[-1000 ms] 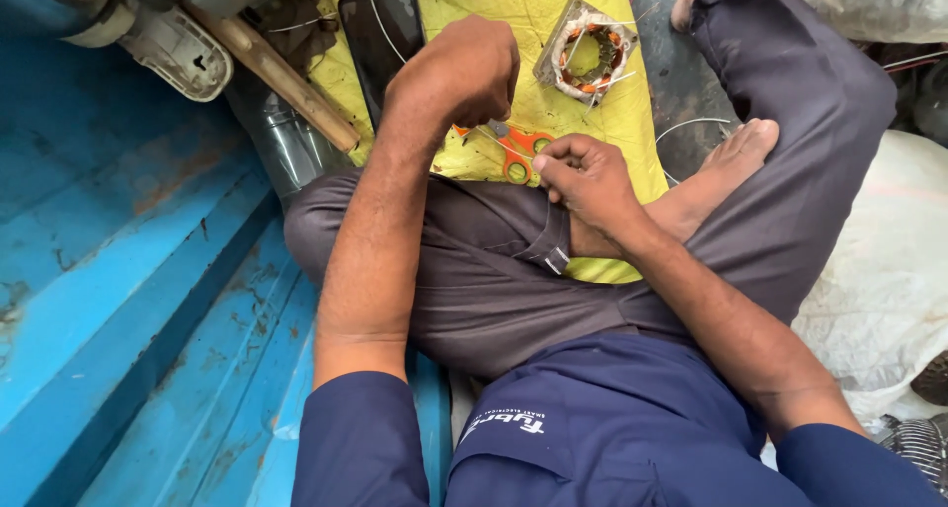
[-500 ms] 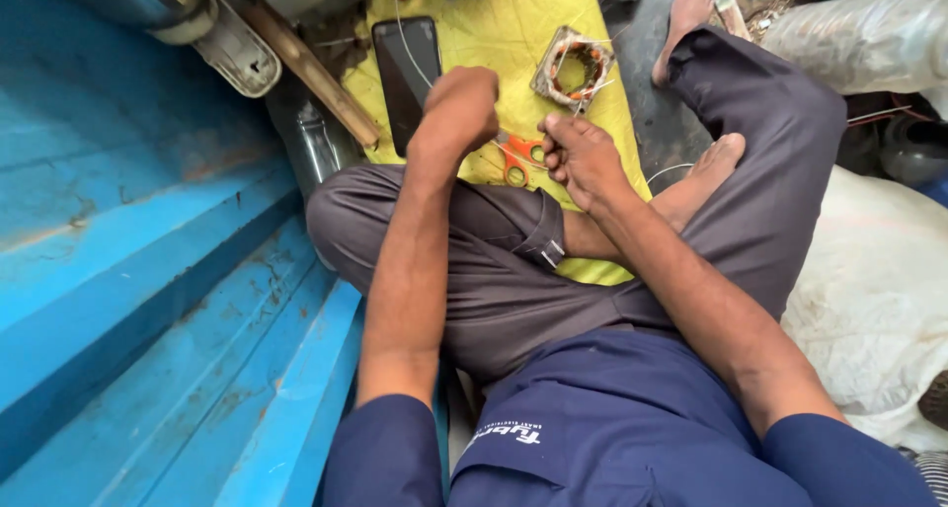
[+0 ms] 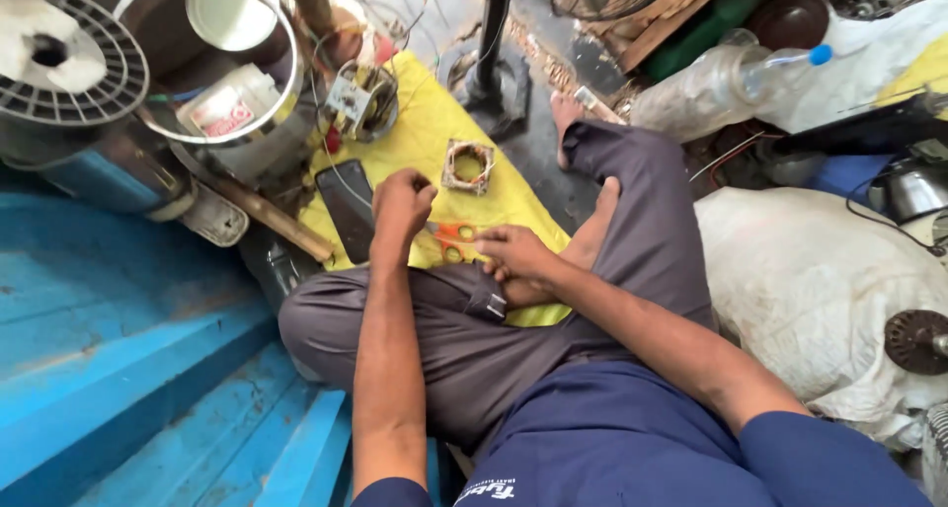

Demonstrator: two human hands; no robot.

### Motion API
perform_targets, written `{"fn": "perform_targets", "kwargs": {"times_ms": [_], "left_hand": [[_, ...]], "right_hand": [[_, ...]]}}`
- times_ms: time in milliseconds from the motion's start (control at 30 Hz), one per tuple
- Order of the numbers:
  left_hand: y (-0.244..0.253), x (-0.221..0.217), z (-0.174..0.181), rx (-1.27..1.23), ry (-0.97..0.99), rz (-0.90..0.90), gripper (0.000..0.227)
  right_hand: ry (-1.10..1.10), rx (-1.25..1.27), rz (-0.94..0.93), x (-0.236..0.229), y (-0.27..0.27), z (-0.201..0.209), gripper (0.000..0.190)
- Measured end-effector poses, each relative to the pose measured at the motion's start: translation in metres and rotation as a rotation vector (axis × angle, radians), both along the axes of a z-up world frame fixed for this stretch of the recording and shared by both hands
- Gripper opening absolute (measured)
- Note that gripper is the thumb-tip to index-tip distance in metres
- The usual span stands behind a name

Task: The person sits on the ground winding copper wire around a motor stator, threading and pressing the wire into slots by hand. They cut the wire with scissors, burn the wire ends with a lighter flame, and continue fitting the wire into the stator.

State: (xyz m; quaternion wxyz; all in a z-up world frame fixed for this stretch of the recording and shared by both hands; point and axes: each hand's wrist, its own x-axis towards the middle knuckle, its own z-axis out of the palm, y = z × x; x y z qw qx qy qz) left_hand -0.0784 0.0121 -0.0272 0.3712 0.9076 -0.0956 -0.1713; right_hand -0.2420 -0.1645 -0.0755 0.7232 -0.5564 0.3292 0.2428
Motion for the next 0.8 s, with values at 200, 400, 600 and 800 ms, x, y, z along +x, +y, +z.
{"fn": "perform_targets", "kwargs": {"times_ms": [200, 400, 600, 800], "left_hand": [[0.017, 0.009, 0.003, 0.061, -0.14, -0.038, 0.025], [0.027, -0.006, 0.029, -0.065, -0.429, 0.118, 0.045], [0.023, -0.022, 0.021, -0.102, -0.518, 0.171, 0.043], [0.02, -0.018, 0.01, -0.113, -0.501, 0.219, 0.031]], "right_hand": [[-0.535, -0.714, 0.452, -0.073, -0.065, 0.029, 0.044], [-0.467, -0.481, 0.464, -0.081, -0.11, 0.053, 0.054], [-0.796, -1.241, 0.529, 0.044, -0.243, 0.203, 0.079], [-0.357, -2.058, 0.9, 0.139, -0.367, 0.276, 0.024]]}}
